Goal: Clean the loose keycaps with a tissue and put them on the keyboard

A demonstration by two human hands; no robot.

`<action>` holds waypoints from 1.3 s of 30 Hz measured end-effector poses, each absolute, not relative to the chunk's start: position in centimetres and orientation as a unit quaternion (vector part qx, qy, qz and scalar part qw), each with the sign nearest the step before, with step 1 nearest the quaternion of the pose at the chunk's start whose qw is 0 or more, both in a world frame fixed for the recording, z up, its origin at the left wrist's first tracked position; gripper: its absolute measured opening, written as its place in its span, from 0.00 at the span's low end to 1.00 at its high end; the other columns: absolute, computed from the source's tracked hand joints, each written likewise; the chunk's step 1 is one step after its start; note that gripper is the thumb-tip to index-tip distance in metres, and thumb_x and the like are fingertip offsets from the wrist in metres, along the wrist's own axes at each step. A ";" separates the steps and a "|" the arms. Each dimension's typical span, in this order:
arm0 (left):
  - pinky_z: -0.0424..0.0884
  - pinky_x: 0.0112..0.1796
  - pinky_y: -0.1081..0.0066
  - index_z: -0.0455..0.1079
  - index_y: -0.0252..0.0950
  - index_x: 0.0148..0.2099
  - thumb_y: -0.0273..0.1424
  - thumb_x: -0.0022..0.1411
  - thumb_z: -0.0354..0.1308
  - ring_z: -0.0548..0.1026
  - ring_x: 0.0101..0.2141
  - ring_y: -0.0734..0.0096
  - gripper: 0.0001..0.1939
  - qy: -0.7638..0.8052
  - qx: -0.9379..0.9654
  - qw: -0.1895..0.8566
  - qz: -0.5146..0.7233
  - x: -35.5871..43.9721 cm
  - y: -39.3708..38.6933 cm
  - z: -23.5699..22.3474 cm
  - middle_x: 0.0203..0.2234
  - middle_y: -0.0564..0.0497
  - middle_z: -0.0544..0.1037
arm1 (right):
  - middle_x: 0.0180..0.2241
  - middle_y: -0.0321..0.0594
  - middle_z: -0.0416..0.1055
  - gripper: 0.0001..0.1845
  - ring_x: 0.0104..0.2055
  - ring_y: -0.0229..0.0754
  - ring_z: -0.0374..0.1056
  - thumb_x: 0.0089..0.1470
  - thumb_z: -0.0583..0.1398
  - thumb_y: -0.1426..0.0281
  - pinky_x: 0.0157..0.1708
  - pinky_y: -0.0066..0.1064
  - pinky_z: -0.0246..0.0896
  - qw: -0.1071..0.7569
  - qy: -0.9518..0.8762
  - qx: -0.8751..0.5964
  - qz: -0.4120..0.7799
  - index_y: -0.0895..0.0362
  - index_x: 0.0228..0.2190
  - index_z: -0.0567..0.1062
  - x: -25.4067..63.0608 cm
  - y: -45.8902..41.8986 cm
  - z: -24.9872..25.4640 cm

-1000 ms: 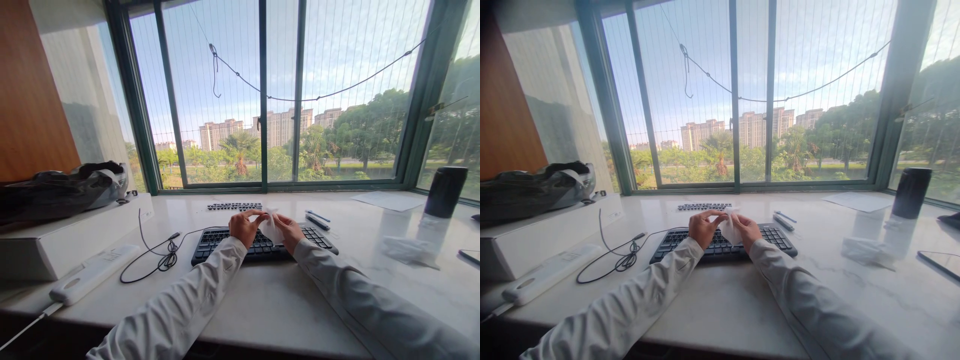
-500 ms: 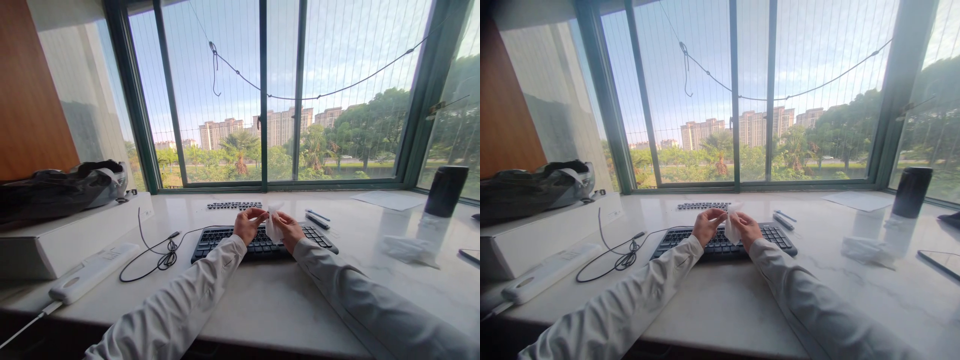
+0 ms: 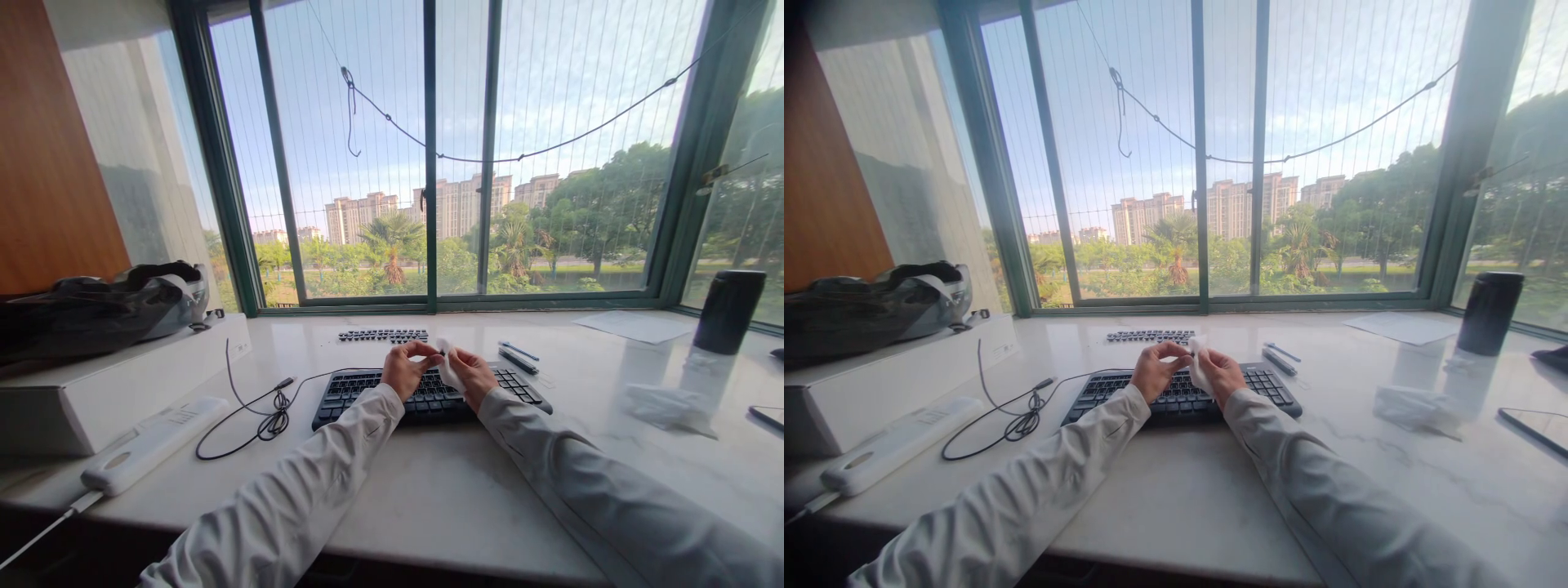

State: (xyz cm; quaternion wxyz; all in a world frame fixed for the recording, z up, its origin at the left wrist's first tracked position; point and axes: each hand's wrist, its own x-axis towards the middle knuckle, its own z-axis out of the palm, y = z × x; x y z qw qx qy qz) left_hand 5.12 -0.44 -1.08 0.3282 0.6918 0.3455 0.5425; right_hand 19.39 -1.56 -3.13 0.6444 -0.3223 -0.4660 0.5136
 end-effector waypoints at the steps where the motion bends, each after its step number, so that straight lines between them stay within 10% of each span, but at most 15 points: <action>1: 0.71 0.28 0.73 0.75 0.33 0.33 0.41 0.48 0.66 0.76 0.27 0.72 0.16 0.340 0.701 0.300 0.550 5.1 -0.5 -1.1 0.31 0.48 0.80 | 0.21 0.37 0.69 0.28 0.20 0.33 0.58 0.31 0.69 0.50 0.19 0.28 0.52 0.642 -0.473 -0.324 0.509 0.61 0.29 0.77 19.5 -1.5 -3.1; 39: 0.71 0.29 0.75 0.78 0.40 0.39 0.36 0.57 0.61 0.79 0.33 0.68 0.09 0.358 0.739 0.187 0.539 5.1 -2.0 0.0 0.32 0.51 0.82 | 0.24 0.36 0.73 0.27 0.22 0.37 0.64 0.35 0.68 0.51 0.23 0.28 0.55 0.616 -0.515 -0.345 0.486 0.57 0.33 0.77 20.1 -1.3 -3.1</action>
